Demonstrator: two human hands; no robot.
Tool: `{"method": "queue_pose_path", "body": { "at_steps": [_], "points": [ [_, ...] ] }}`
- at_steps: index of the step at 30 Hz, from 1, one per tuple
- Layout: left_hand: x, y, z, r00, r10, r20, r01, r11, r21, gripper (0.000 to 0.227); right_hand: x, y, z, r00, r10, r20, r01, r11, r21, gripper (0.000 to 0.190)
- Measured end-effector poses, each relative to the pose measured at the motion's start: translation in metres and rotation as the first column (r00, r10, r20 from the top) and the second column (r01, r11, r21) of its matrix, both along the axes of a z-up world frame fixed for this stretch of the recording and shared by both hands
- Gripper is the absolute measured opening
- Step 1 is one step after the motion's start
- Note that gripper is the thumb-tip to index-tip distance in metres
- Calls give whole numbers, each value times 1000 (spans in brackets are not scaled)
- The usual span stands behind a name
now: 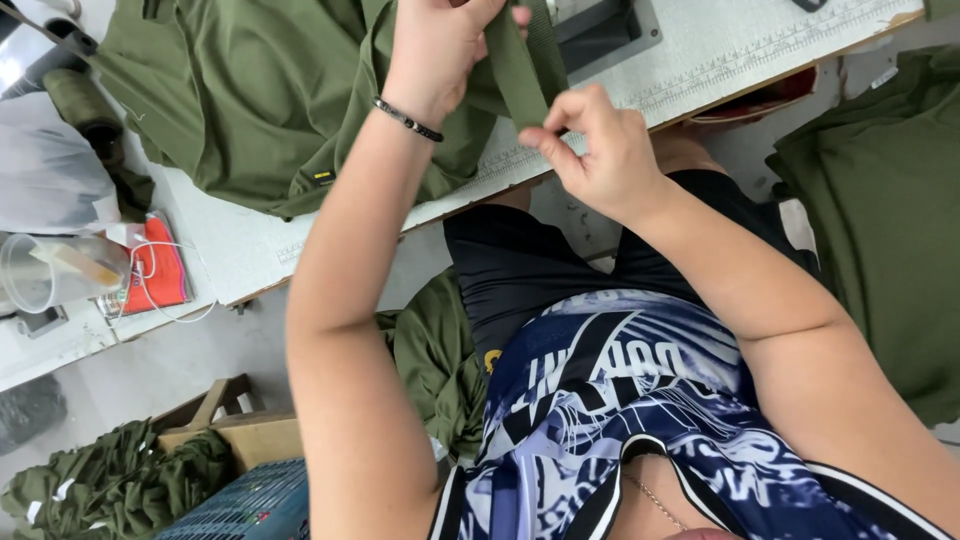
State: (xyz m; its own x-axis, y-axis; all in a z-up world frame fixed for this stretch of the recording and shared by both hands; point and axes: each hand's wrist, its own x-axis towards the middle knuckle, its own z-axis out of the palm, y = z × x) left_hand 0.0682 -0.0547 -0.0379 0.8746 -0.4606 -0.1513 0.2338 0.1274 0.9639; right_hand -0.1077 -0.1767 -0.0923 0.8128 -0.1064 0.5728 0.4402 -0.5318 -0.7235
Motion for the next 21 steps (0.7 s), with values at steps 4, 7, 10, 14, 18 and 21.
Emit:
{"method": "queue_pose_path", "body": {
  "at_steps": [4,7,10,14,18,21],
  "points": [
    [7,7,6,993,1,117,-48,914,402,20,-1,4,22,994,81,-68,-70,986,152,27],
    [-1,11,18,999,-19,43,5,957,290,32,0,5,24,998,41,-56,-34,992,125,30],
    [-16,22,25,978,-72,-196,113,972,205,33,-1,6,1,996,-6,91,8,1000,-25,29],
    [-43,25,28,954,-97,-285,141,980,138,33,-8,11,20,967,83,239,-80,996,-26,20],
    [-29,26,5,985,26,-173,-32,999,-32,33,-6,11,14,964,59,259,-45,997,-62,21],
    [-16,19,2,995,57,-86,-71,984,-162,22,-3,11,7,986,29,164,-29,1000,-6,19]
  ]
}}
